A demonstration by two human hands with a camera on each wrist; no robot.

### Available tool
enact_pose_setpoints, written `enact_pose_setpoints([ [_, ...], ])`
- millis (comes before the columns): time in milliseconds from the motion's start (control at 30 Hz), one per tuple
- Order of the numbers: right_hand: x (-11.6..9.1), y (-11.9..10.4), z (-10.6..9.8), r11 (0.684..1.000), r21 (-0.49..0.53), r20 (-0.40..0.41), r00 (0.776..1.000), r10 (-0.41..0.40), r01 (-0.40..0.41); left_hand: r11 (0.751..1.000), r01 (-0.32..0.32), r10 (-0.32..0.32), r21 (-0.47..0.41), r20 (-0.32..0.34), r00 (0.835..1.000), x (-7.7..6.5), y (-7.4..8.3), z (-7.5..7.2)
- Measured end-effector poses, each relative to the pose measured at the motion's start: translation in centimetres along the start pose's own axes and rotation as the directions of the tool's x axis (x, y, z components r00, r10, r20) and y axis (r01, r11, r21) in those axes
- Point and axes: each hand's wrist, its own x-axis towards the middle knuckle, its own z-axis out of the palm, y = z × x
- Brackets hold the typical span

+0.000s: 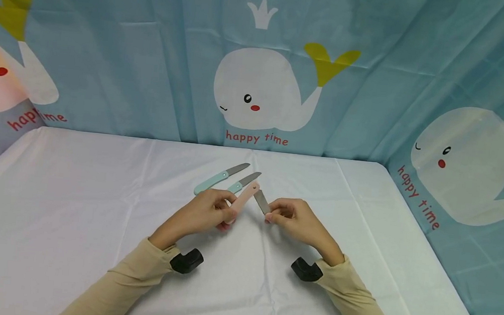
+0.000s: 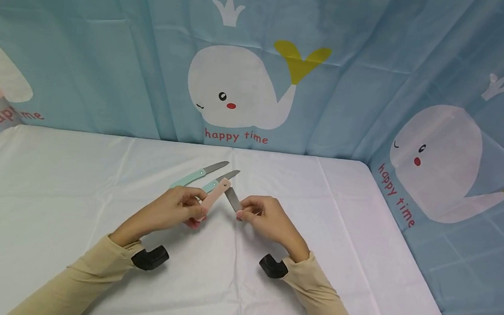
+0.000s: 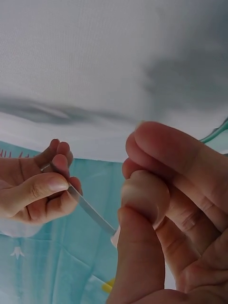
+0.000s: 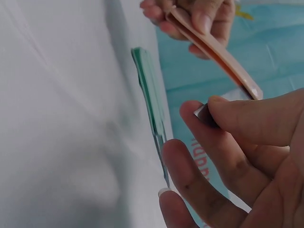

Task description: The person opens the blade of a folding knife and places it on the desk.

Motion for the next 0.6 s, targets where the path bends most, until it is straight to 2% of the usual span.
enact_pose_setpoints([
  [100, -0.07, 0.07, -0.35, 1.0, -0.006, -0.023, 1.0, 0.013, -0.013, 1.0, 0.017, -0.017, -0.009, 0.011, 1.0, -0.06, -0.06, -0.13],
  [333, -0.01, 0.37, -0.89, 1.0, 0.003, -0.063, 0.998, 0.028, -0.028, 1.0, 0.007, -0.007, -0.013, 0.042, 0.999, -0.24, -0.13, -0.44],
  [600, 0.0, 0.53, -1.1, 0.999, 0.032, -0.072, 0.997, 0.027, -0.025, 1.0, 0.006, -0.006, 0.03, 0.001, 1.0, -0.08, -0.04, -0.31],
])
